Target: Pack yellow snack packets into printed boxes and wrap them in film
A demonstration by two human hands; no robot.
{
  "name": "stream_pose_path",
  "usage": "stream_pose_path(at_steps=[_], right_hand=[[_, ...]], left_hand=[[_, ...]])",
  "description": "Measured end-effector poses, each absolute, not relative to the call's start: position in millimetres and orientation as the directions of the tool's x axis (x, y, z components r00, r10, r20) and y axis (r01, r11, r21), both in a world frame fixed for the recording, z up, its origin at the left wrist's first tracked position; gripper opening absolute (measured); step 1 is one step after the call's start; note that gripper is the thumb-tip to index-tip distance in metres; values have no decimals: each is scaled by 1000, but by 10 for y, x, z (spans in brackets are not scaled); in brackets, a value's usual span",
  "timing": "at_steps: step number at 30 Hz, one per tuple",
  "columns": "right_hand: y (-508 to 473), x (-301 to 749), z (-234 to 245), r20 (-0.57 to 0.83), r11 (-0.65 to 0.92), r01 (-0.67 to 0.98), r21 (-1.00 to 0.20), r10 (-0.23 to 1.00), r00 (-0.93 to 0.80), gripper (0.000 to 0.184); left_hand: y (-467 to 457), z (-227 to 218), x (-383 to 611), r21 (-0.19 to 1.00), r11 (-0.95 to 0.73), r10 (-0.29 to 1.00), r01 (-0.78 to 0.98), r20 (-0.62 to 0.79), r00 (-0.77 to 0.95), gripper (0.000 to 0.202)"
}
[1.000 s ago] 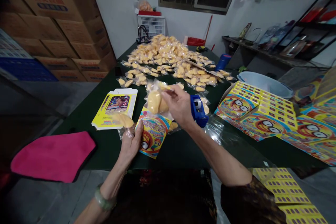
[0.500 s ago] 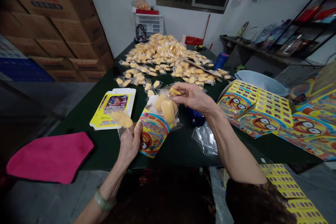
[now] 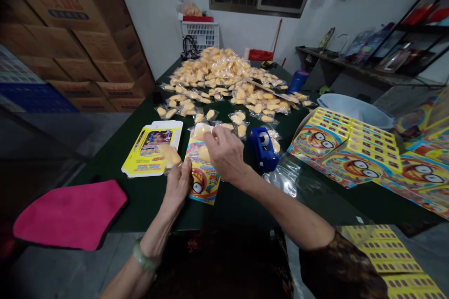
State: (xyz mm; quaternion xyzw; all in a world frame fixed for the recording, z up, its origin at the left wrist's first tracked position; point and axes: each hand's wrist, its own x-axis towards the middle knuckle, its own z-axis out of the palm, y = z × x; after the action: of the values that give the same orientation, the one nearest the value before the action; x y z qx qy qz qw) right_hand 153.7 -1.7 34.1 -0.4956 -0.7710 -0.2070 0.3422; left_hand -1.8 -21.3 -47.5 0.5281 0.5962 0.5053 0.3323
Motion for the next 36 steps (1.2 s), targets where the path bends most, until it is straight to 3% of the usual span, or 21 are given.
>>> stream_pose_path(at_steps=[4, 7, 9, 13, 16, 18, 22, 29, 33, 36], right_hand=[[50, 1599, 86, 699, 545, 827, 140, 537, -472, 39], [84, 1702, 38, 588, 656, 743, 134, 551, -592, 58], [77, 1765, 78, 552, 686, 728, 12, 602, -577, 46], [51, 1886, 308, 598, 693, 603, -397, 693, -403, 24], [71, 1965, 508, 540, 571, 505, -647, 811, -225, 23], [100, 1993, 591, 500, 493, 456, -741, 858, -115, 27], [139, 1975, 649, 477, 453, 412, -791, 878, -49, 30], [105, 1943, 756, 333, 402, 317, -859, 909, -249, 32], [98, 1959, 756, 415, 417, 204, -886, 908, -53, 32], [67, 1961, 747, 452, 442, 128, -888, 889, 71, 28]], left_hand=[[-146, -612, 23, 967, -67, 975, 246, 116, -191, 56], [-130, -644, 29, 963, -52, 973, 263, 107, -202, 55], [-134, -630, 15, 945, -49, 971, 322, 120, -205, 51], [-160, -556, -17, 882, -62, 965, 467, 172, -196, 46], [-180, -494, -24, 852, -47, 969, 521, 166, -185, 47], [-197, -463, -22, 832, -40, 972, 553, 162, -173, 46], [-249, -436, -14, 809, -86, 963, 581, 218, -161, 42], [-307, -453, -50, 827, -141, 950, 545, 269, -161, 39], [-337, -431, -73, 821, -128, 953, 556, 257, -162, 40], [-392, -382, -79, 795, -180, 925, 580, 337, -175, 41]])
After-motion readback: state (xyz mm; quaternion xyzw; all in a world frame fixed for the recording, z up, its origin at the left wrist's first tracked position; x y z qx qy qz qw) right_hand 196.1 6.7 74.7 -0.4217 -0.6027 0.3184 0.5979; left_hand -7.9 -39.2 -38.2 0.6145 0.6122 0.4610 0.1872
